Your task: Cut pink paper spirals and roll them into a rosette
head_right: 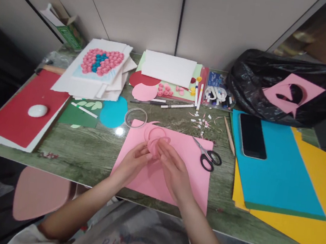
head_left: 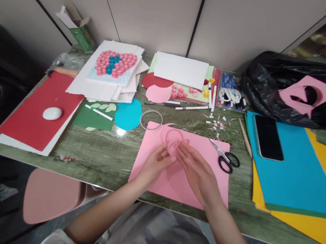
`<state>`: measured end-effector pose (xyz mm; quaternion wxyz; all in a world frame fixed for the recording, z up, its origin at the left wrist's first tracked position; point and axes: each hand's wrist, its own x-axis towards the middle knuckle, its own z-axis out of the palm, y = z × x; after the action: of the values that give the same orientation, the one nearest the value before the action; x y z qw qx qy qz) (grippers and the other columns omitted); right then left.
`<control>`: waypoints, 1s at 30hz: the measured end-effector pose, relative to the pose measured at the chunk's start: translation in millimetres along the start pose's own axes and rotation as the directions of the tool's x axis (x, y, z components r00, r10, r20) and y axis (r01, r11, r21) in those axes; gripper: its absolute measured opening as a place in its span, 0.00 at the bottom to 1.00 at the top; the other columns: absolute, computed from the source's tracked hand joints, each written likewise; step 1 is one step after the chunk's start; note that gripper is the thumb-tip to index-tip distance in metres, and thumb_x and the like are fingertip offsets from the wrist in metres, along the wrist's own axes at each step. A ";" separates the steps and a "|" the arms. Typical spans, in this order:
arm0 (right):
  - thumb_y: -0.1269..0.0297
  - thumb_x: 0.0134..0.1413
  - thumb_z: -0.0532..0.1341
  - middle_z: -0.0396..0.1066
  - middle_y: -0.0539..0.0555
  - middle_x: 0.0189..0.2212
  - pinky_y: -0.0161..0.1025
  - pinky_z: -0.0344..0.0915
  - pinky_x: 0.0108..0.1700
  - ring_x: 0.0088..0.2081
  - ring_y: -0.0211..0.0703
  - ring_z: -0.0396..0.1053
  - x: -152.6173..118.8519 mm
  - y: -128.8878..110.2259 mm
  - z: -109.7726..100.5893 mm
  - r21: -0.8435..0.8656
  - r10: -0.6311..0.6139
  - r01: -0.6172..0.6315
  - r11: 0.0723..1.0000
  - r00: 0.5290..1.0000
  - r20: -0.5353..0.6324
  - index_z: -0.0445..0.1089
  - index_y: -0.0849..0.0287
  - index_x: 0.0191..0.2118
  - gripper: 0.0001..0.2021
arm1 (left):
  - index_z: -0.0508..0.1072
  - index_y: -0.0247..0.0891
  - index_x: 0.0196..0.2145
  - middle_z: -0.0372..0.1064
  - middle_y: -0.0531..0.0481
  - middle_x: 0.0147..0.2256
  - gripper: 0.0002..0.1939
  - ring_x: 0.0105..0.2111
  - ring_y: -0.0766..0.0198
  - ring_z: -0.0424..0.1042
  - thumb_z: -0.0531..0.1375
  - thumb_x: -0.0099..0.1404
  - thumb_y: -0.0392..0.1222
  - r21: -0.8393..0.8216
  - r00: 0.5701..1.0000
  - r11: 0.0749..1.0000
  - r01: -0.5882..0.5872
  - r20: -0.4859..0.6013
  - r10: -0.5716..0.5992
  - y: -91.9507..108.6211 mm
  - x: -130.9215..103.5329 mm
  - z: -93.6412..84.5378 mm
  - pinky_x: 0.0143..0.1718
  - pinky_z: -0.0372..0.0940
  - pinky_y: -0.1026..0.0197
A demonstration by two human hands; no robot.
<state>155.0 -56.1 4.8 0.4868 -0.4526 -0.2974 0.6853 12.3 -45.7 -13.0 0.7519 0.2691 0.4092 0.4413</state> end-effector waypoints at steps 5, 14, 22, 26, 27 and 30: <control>0.63 0.56 0.59 0.75 0.53 0.46 0.48 0.62 0.56 0.51 0.48 0.69 15.2 -36.7 -11.3 -0.587 -0.156 0.228 0.777 0.973 0.171 0.76 0.52 0.42 0.11 | 0.74 0.34 0.44 0.74 0.42 0.43 0.21 0.44 0.57 0.72 0.66 0.55 0.47 0.086 0.999 0.995 0.040 0.015 -0.042 24.9 10.3 -11.5 0.49 0.64 0.55; 0.65 0.55 0.57 0.77 0.53 0.42 0.48 0.64 0.52 0.45 0.46 0.72 75.3 -41.3 -33.7 -0.675 -0.124 0.297 0.675 0.948 0.294 0.76 0.54 0.42 0.13 | 0.74 0.33 0.45 0.75 0.39 0.40 0.24 0.38 0.59 0.75 0.62 0.57 0.54 0.330 0.984 0.935 0.130 0.075 -0.163 57.4 62.8 -24.8 0.44 0.67 0.53; 0.66 0.54 0.55 0.74 0.57 0.41 0.45 0.69 0.44 0.41 0.45 0.73 87.9 -29.8 -40.6 -0.747 -0.292 0.307 0.589 0.943 0.157 0.72 0.59 0.44 0.13 | 0.73 0.31 0.44 0.74 0.42 0.39 0.24 0.37 0.61 0.73 0.61 0.58 0.54 0.448 0.999 0.894 -0.033 0.018 0.028 58.9 65.6 -38.2 0.43 0.68 0.55; 0.67 0.52 0.58 0.72 0.57 0.46 0.49 0.65 0.49 0.45 0.49 0.69 97.2 -26.6 -42.1 -0.832 -0.331 0.322 0.453 0.927 0.179 0.72 0.57 0.47 0.15 | 0.71 0.31 0.47 0.73 0.42 0.38 0.25 0.36 0.61 0.73 0.63 0.56 0.52 0.589 0.998 0.806 -0.061 0.014 0.065 58.5 66.9 -39.6 0.41 0.67 0.57; 0.67 0.52 0.59 0.72 0.57 0.47 0.50 0.64 0.50 0.46 0.49 0.68 99.4 -26.1 -40.6 -0.844 -0.330 0.328 0.423 0.924 0.194 0.71 0.56 0.48 0.16 | 0.70 0.32 0.47 0.73 0.43 0.38 0.26 0.36 0.61 0.72 0.65 0.54 0.50 0.638 0.997 0.766 -0.075 0.019 0.081 58.1 68.0 -39.7 0.40 0.67 0.57; 0.66 0.52 0.59 0.72 0.57 0.48 0.52 0.62 0.52 0.49 0.51 0.66 103.6 -25.4 -34.1 -0.864 -0.310 0.350 0.363 0.919 0.243 0.70 0.56 0.50 0.18 | 0.69 0.35 0.50 0.72 0.45 0.36 0.25 0.34 0.62 0.72 0.64 0.55 0.44 0.770 0.988 0.621 -0.144 0.078 0.132 56.8 72.0 -40.4 0.38 0.66 0.59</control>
<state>184.1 48.7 -22.0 0.2941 -0.5579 -0.7070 0.3200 -27.6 46.1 -17.8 0.5306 0.5987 0.5317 0.2778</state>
